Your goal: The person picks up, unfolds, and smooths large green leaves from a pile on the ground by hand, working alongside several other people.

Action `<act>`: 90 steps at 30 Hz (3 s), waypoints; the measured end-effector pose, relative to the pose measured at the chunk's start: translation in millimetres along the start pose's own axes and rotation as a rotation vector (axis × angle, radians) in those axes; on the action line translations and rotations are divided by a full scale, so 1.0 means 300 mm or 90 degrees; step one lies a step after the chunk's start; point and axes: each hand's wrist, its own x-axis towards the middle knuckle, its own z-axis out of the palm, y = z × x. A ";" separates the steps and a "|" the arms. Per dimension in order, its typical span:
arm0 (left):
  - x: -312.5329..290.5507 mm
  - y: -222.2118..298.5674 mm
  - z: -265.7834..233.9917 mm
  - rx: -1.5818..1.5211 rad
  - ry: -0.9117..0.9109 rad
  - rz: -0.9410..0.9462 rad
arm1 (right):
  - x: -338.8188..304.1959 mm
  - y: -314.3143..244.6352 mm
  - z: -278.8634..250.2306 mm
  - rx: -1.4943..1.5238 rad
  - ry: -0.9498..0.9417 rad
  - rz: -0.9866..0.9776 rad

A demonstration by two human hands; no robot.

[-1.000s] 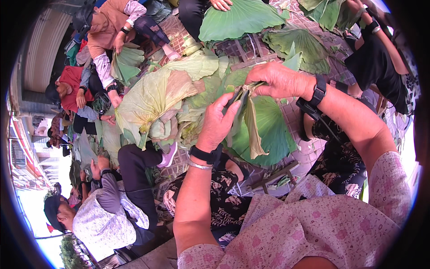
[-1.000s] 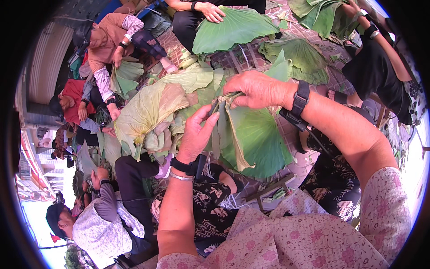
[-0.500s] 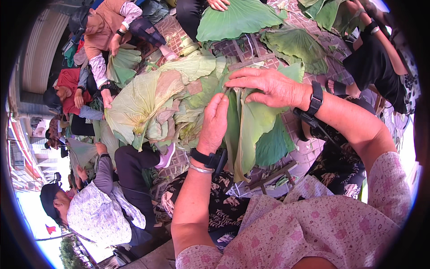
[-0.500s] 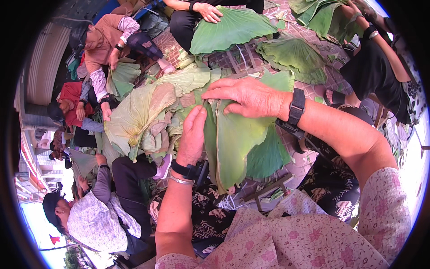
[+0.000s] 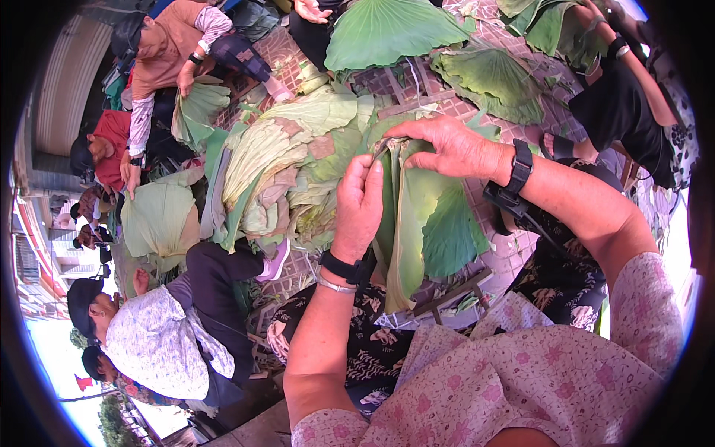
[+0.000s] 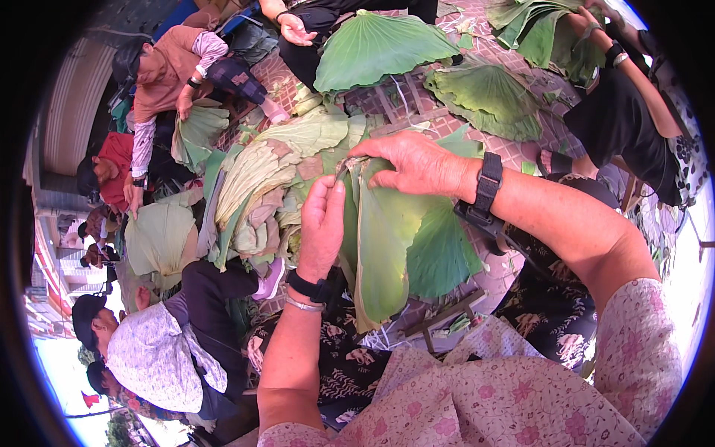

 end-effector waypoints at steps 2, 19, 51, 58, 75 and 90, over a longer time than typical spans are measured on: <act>0.001 0.037 0.037 -0.106 0.010 0.022 | -0.005 -0.003 0.001 -0.010 -0.043 0.034; -0.011 0.055 0.002 -0.216 -0.045 -0.146 | -0.009 -0.006 0.028 0.027 -0.014 -0.033; -0.013 0.074 -0.020 0.182 -0.105 0.048 | -0.027 0.007 0.037 -0.069 -0.086 -0.041; -0.036 0.055 0.027 0.376 -0.046 0.052 | -0.004 0.023 0.020 -0.032 -0.098 0.047; -0.023 -0.113 -0.086 0.664 0.106 0.244 | 0.013 0.051 -0.113 -0.170 -0.073 0.013; -0.027 -0.216 -0.037 -0.571 0.069 -0.523 | -0.091 -0.039 0.195 -0.349 -0.080 -0.200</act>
